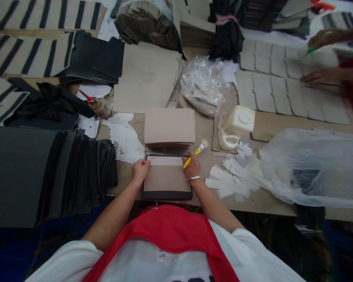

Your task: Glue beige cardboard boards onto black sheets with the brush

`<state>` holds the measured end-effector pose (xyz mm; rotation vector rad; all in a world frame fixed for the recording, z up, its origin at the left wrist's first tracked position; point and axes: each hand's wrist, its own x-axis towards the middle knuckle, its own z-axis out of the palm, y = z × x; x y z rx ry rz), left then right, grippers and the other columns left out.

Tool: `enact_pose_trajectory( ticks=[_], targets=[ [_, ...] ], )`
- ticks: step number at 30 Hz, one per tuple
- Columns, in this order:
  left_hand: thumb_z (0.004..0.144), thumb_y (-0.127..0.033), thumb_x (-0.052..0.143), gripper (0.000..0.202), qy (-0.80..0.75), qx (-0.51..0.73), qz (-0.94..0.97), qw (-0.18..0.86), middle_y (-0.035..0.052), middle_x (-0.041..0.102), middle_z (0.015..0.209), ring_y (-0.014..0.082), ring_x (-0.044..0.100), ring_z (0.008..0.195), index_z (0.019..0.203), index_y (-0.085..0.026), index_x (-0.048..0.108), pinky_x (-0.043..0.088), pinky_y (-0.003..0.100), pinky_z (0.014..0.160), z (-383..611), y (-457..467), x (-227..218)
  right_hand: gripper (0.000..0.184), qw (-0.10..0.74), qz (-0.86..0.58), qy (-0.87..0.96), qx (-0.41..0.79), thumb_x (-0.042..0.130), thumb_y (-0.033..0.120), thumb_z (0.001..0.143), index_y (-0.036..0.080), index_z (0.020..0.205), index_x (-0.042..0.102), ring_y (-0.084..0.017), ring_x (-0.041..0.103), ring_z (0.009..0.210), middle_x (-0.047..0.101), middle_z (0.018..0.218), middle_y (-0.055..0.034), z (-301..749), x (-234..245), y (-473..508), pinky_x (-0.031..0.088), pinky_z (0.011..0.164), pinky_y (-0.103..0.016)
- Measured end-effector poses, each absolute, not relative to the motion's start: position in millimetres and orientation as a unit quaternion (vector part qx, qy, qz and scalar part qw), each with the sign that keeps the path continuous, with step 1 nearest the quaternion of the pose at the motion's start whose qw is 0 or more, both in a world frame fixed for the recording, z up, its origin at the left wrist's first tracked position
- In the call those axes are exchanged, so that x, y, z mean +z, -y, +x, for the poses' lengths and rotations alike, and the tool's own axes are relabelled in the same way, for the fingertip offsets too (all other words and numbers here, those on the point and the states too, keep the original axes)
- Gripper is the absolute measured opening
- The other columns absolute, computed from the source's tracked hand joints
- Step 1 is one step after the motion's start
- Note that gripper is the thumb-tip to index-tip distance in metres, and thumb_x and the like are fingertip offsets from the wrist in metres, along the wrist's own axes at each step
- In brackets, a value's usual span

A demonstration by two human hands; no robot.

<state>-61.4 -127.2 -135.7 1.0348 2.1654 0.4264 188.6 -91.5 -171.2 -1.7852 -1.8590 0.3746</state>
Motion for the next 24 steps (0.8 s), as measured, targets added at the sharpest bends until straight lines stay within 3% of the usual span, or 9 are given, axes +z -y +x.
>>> enact_pose_trajectory(
  ticks=[3,6,9,11,14,17,21,24],
  targets=[
    [0.077,-0.046,0.050,0.031,-0.831,0.094,0.474,0.276,0.0057,0.062,0.069,0.0196,0.057,0.068,0.070,-0.017,0.058,0.040,0.028,0.062,-70,128,-125,0.037,0.295,-0.683,0.658,0.117,0.051,0.037,0.085,0.012,0.112,0.047,-0.022,0.059,0.085,0.062,0.091,-0.0123,198,-166,93,0.048,0.078,-0.036],
    [0.083,-0.041,0.046,0.035,-0.782,0.112,0.595,0.148,0.0148,0.063,0.097,0.0252,0.057,0.095,0.100,-0.013,0.058,0.042,0.036,0.081,-57,133,-117,0.037,0.321,-0.698,0.631,0.108,0.048,0.035,0.086,0.012,0.115,0.044,-0.021,0.059,0.087,0.061,0.092,-0.0109,207,-158,104,0.048,0.081,-0.037],
    [0.086,-0.033,0.040,0.047,-0.630,0.126,0.756,0.125,0.0178,0.048,0.131,0.0249,0.037,0.127,0.128,-0.010,0.044,0.028,0.040,0.103,-15,140,-119,0.029,0.328,-0.649,0.673,0.131,0.041,0.025,0.088,0.016,0.115,0.045,-0.019,0.059,0.096,0.062,0.102,-0.0102,204,-154,123,0.048,0.086,-0.037],
    [0.086,-0.037,0.040,0.056,-0.527,0.090,0.832,0.149,0.0148,0.036,0.143,0.0233,0.024,0.135,0.136,-0.011,0.034,0.018,0.042,0.109,14,142,-125,0.029,0.321,-0.600,0.718,0.143,0.037,0.017,0.087,0.017,0.115,0.047,-0.019,0.055,0.107,0.061,0.111,-0.0109,196,-156,134,0.046,0.091,-0.038],
    [0.085,-0.050,0.039,0.069,-0.501,0.028,0.849,0.164,0.0129,0.026,0.148,0.0234,0.017,0.138,0.140,-0.011,0.028,0.010,0.045,0.112,26,144,-135,0.034,0.295,-0.565,0.757,0.141,0.039,0.010,0.081,0.017,0.114,0.049,-0.023,0.049,0.117,0.059,0.117,-0.0120,187,-162,144,0.042,0.095,-0.043],
    [0.082,-0.057,0.040,0.078,-0.588,-0.005,0.795,0.150,0.0142,0.020,0.150,0.0249,0.014,0.139,0.142,-0.009,0.024,0.007,0.046,0.112,-5,151,-140,0.036,0.278,-0.566,0.764,0.138,0.041,0.008,0.079,0.016,0.113,0.050,-0.025,0.046,0.120,0.058,0.120,-0.0126,188,-168,144,0.041,0.097,-0.045],
    [0.082,-0.054,0.045,0.076,-0.701,-0.020,0.701,0.130,0.0181,0.024,0.147,0.0289,0.021,0.136,0.139,-0.007,0.029,0.014,0.050,0.111,-53,175,-126,0.033,0.287,-0.559,0.763,0.151,0.041,0.017,0.084,0.015,0.116,0.049,-0.024,0.048,0.118,0.058,0.119,-0.0136,195,-167,140,0.044,0.094,-0.044],
    [0.082,-0.047,0.050,0.069,-0.703,0.057,0.704,0.081,0.0210,0.033,0.142,0.0307,0.027,0.134,0.135,-0.006,0.036,0.026,0.048,0.108,-68,203,-87,0.037,0.312,-0.574,0.743,0.150,0.046,0.030,0.085,0.013,0.118,0.048,-0.024,0.056,0.108,0.059,0.114,-0.0148,200,-152,142,0.048,0.089,-0.043]
  ],
)
